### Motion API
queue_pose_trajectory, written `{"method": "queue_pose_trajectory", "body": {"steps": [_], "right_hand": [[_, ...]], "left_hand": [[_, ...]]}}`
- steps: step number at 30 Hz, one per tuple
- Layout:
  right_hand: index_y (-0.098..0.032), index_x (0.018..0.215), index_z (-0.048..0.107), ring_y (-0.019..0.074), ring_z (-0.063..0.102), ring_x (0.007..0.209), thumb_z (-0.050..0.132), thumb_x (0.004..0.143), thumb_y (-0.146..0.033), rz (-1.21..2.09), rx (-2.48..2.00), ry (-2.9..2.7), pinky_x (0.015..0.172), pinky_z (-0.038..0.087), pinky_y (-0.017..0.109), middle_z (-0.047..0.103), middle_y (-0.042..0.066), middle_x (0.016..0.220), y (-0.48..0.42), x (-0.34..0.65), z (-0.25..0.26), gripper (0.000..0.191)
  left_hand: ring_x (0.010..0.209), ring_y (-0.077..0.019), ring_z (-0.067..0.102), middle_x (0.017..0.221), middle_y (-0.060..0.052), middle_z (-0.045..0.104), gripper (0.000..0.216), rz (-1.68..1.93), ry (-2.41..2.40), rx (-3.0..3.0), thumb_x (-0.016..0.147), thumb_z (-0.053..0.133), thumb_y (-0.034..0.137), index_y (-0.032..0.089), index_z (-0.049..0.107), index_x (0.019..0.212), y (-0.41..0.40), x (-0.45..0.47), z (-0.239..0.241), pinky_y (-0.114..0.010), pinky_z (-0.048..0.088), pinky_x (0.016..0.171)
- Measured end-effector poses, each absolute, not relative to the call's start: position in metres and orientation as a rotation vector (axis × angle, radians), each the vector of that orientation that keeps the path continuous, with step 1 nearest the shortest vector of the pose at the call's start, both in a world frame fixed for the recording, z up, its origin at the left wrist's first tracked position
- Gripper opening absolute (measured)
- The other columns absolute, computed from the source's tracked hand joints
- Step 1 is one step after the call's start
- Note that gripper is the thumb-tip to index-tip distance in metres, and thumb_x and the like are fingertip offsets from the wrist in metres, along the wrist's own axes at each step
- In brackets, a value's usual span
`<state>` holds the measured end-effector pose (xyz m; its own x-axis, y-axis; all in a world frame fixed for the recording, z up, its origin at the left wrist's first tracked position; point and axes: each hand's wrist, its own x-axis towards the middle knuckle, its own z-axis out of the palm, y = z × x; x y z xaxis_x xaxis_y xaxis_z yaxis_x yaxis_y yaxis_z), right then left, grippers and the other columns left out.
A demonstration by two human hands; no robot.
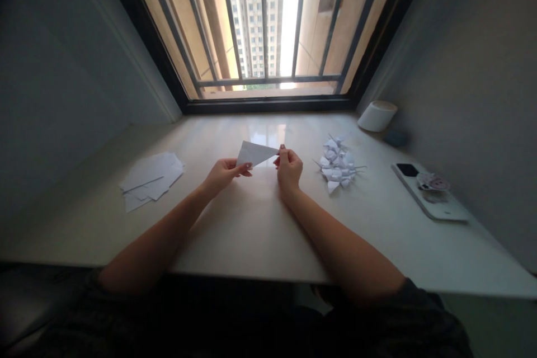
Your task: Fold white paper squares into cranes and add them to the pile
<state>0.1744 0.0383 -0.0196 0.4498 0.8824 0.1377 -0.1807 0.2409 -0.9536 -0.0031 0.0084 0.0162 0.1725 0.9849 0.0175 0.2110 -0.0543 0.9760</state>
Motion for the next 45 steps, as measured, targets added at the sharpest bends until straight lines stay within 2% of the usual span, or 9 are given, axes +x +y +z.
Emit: {"method": "queue_pose_trajectory", "body": {"steps": [6, 8, 11, 13, 17, 19, 22, 28, 45], "right_hand": [[-0.018, 0.088, 0.06, 0.0129, 0.054, 0.06, 0.04, 0.086, -0.061, 0.77, -1.124, -0.975, 0.053, 0.043, 0.025, 0.057, 0.0, 0.068, 0.037, 0.183, -0.015, 0.047], [-0.021, 0.11, 0.058, 0.0174, 0.058, 0.078, 0.055, 0.081, -0.057, 0.618, -1.114, -1.289, 0.07, 0.049, 0.032, 0.063, 0.005, 0.09, 0.029, 0.179, -0.011, 0.047], [-0.021, 0.121, 0.056, 0.0252, 0.056, 0.097, 0.068, 0.075, -0.05, 0.363, -1.068, -1.668, 0.089, 0.044, 0.042, 0.065, 0.01, 0.104, 0.018, 0.171, -0.007, 0.055], [-0.021, 0.116, 0.061, 0.0265, 0.057, 0.096, 0.069, 0.075, -0.048, 0.315, -1.074, -1.758, 0.088, 0.044, 0.042, 0.067, 0.011, 0.1, 0.014, 0.168, -0.008, 0.05], [-0.021, 0.081, 0.072, 0.0211, 0.059, 0.07, 0.067, 0.076, -0.048, 0.445, -1.161, -1.796, 0.069, 0.045, 0.033, 0.068, 0.005, 0.072, 0.013, 0.17, -0.013, 0.028], [-0.022, 0.075, 0.073, 0.0188, 0.058, 0.064, 0.067, 0.075, -0.05, 0.591, -1.183, -1.735, 0.064, 0.043, 0.031, 0.068, 0.003, 0.068, 0.014, 0.172, -0.014, 0.029], [-0.021, 0.076, 0.074, 0.0185, 0.061, 0.065, 0.067, 0.075, -0.051, 0.791, -1.151, -1.578, 0.064, 0.043, 0.029, 0.072, 0.003, 0.072, 0.015, 0.173, -0.014, 0.031], [-0.018, 0.076, 0.072, 0.0207, 0.067, 0.075, 0.071, 0.07, -0.048, 1.079, -0.992, -1.352, 0.073, 0.048, 0.032, 0.074, 0.006, 0.079, 0.017, 0.168, -0.011, 0.03], [-0.017, 0.086, 0.07, 0.0215, 0.069, 0.079, 0.079, 0.063, -0.043, 1.407, -0.824, -1.147, 0.076, 0.054, 0.037, 0.074, 0.007, 0.082, 0.015, 0.158, -0.017, 0.037]], "left_hand": [[0.066, -0.0186, 0.065, 0.073, -0.007, 0.073, 0.035, 0.988, 1.31, 1.623, 0.074, 0.066, 0.049, 0.015, 0.074, 0.082, 0.011, -0.009, 0.012, -0.026, 0.04, 0.062], [0.062, -0.0179, 0.062, 0.07, -0.005, 0.072, 0.036, 0.956, 1.44, 1.823, 0.076, 0.063, 0.052, 0.018, 0.074, 0.079, 0.01, -0.01, 0.012, -0.026, 0.037, 0.059], [0.061, -0.0181, 0.058, 0.066, -0.005, 0.068, 0.037, 0.934, 1.712, 2.168, 0.08, 0.057, 0.055, 0.021, 0.073, 0.075, 0.006, -0.012, 0.014, -0.028, 0.031, 0.058], [0.065, -0.0195, 0.058, 0.068, -0.006, 0.067, 0.037, 0.955, 1.785, 2.311, 0.082, 0.056, 0.055, 0.022, 0.072, 0.076, 0.005, -0.013, 0.015, -0.029, 0.031, 0.059], [0.075, -0.0205, 0.06, 0.08, -0.006, 0.069, 0.031, 1.127, 1.717, 2.263, 0.079, 0.062, 0.053, 0.023, 0.071, 0.077, 0.005, -0.014, 0.017, -0.029, 0.036, 0.066], [0.083, -0.0208, 0.062, 0.094, -0.006, 0.07, 0.03, 1.276, 1.662, 2.136, 0.074, 0.068, 0.049, 0.025, 0.07, 0.093, 0.007, -0.015, 0.016, -0.029, 0.04, 0.072], [0.09, -0.0213, 0.064, 0.105, -0.006, 0.07, 0.054, 1.391, 1.597, 1.939, 0.067, 0.076, 0.046, 0.026, 0.062, 0.116, 0.012, -0.016, 0.014, -0.03, 0.044, 0.076], [0.082, -0.0212, 0.067, 0.086, -0.007, 0.074, 0.028, 1.243, 1.343, 1.7, 0.074, 0.068, 0.047, 0.021, 0.074, 0.081, 0.012, -0.008, 0.008, -0.031, 0.048, 0.074], [0.081, -0.0198, 0.067, 0.085, -0.008, 0.074, 0.027, 1.274, 1.114, 1.343, 0.068, 0.074, 0.04, 0.017, 0.075, 0.081, 0.011, -0.002, 0.004, -0.035, 0.048, 0.084]]}}
